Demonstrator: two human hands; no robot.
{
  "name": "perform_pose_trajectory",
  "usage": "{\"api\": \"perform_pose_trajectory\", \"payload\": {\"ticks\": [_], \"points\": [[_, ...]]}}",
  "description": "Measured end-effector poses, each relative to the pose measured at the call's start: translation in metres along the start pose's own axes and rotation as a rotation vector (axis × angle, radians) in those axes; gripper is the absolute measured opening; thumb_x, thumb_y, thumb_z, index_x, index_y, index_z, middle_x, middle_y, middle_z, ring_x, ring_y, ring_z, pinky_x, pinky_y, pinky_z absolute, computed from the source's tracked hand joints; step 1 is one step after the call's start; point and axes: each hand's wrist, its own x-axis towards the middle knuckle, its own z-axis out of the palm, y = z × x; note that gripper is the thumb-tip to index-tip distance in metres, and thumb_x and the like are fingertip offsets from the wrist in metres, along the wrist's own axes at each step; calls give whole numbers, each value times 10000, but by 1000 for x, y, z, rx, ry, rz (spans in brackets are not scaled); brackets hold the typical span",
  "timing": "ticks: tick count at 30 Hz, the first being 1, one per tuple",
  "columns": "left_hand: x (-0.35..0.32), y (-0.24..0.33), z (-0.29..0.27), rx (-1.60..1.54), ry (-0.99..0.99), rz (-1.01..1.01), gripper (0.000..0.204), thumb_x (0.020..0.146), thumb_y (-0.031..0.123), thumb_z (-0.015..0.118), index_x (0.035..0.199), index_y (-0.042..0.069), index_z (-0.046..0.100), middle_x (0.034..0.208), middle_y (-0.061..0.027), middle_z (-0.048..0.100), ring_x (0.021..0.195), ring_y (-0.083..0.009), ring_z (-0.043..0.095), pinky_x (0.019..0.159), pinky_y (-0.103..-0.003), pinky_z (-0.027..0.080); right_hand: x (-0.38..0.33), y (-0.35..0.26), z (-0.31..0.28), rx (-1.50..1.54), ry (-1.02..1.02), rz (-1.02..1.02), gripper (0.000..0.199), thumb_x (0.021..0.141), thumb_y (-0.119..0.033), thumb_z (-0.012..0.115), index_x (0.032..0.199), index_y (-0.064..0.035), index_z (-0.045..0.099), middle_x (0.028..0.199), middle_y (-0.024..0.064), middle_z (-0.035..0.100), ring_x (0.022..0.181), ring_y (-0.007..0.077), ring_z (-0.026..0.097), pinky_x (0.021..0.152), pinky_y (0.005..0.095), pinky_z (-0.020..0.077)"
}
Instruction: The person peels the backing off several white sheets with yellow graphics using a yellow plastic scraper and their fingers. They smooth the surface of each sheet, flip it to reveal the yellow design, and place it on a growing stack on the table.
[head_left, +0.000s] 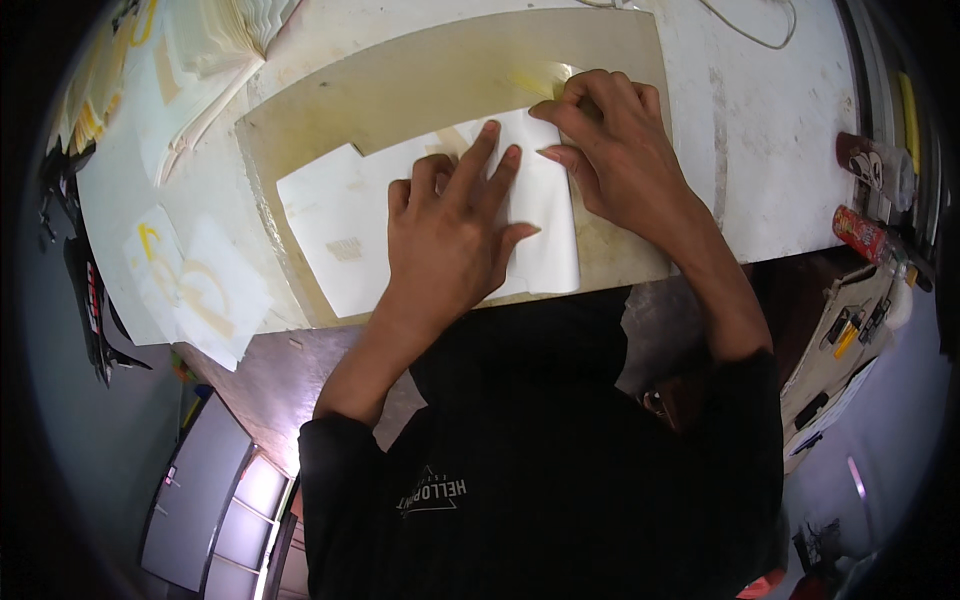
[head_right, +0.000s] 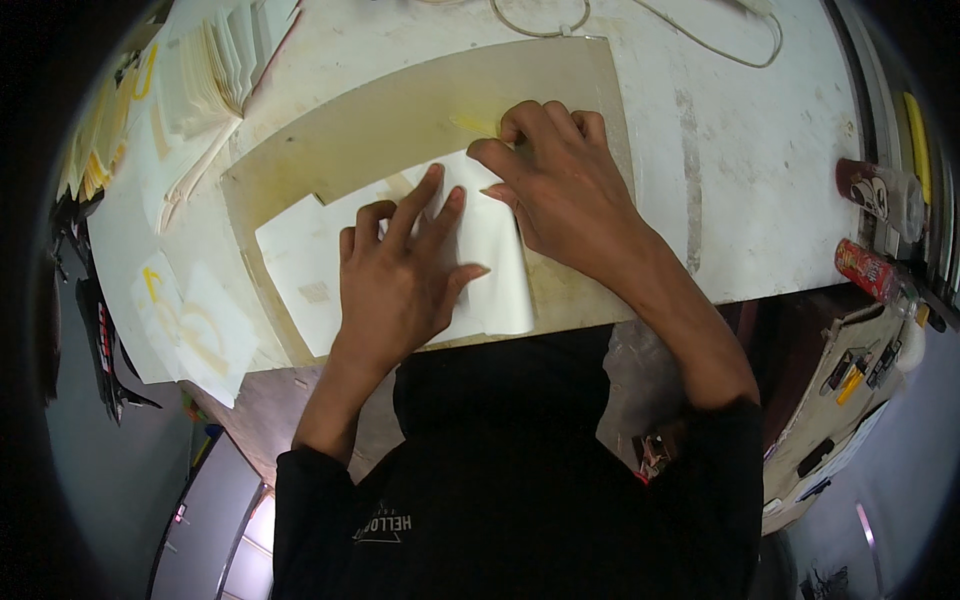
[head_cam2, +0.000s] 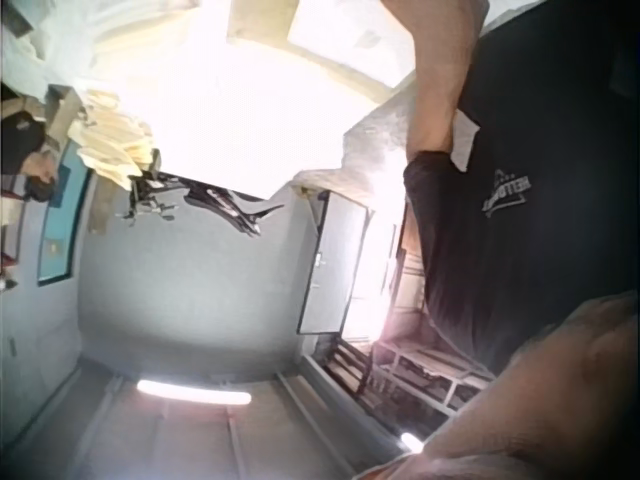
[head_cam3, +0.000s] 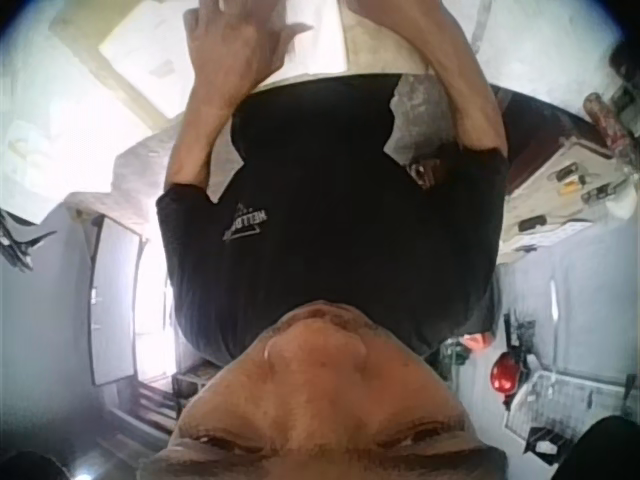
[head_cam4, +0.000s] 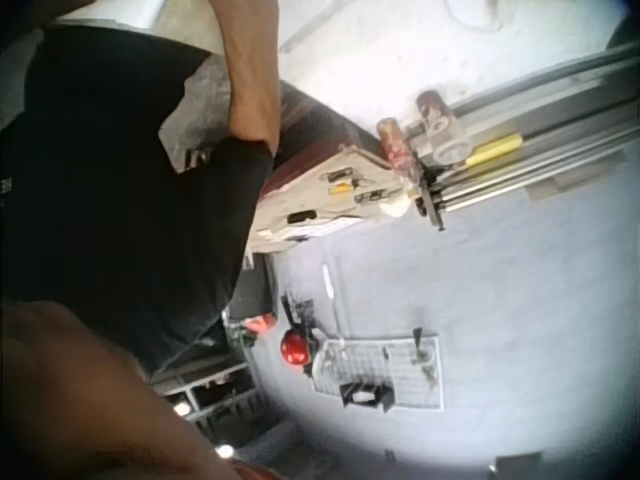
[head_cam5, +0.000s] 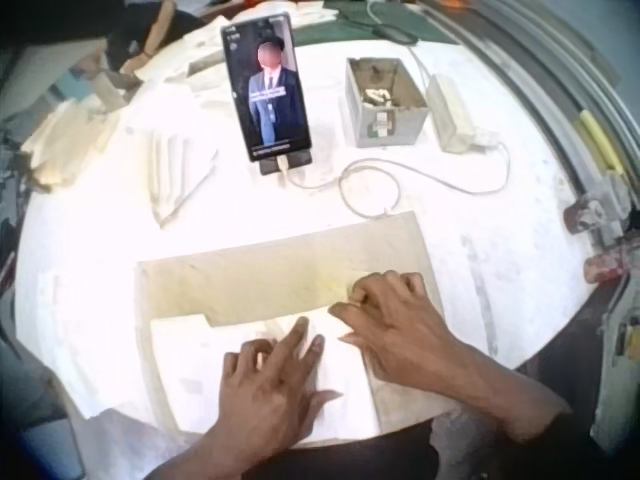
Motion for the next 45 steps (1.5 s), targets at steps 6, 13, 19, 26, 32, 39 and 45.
{"api": "perform_pose_trajectory", "payload": {"ticks": [6,13,19,26,32,39,45], "points": [[-2,2,2,37,17,3,718,786,426,855,1413,148,645,1555,-28,504,1129,-322,550,936,-443,460,-49,-24,-6,21,-104,67,418,906,-201,735,1303,-133,626,1077,93,528,1042,277,532,939,481,350],[-5,-4,8,18,55,28,710,797,433,848,1417,151,645,1560,-44,500,1127,-329,542,951,-451,460,-121,-58,-9,60,-204,132,499,904,-290,755,1354,-126,612,1125,110,543,1069,282,543,968,514,372],[-8,-20,19,-216,212,78,578,857,318,799,1394,153,665,1552,-73,511,1080,-302,559,903,-430,446,-121,-72,8,144,113,120,803,746,-468,872,1414,-124,587,1302,154,557,1140,317,557,990,507,391],[-14,-46,30,-801,437,-26,495,945,30,632,1434,76,574,1428,-207,578,855,-231,632,729,-307,515,-111,-83,21,56,212,128,727,797,-381,872,1375,-43,587,1272,165,620,1111,325,597,963,467,421],[-12,-43,37,-418,428,159,420,890,177,763,1296,101,687,1372,-130,618,932,-243,603,828,-366,485,-123,-89,39,472,614,655,347,940,-26,758,1210,113,590,1006,176,739,885,131,701,694,220,550],[-15,-31,35,-303,340,96,485,750,277,889,1197,135,767,1391,-88,607,910,-226,554,883,-368,456,-119,-90,29,722,613,896,327,932,-46,779,1174,92,606,985,153,744,847,92,680,633,194,516],[-13,-29,33,-282,324,90,507,742,284,895,1209,134,767,1393,-98,605,911,-230,546,888,-372,454,-122,-86,24,737,556,970,334,926,-54,790,1166,93,609,937,141,746,798,62,653,596,184,488]]}}
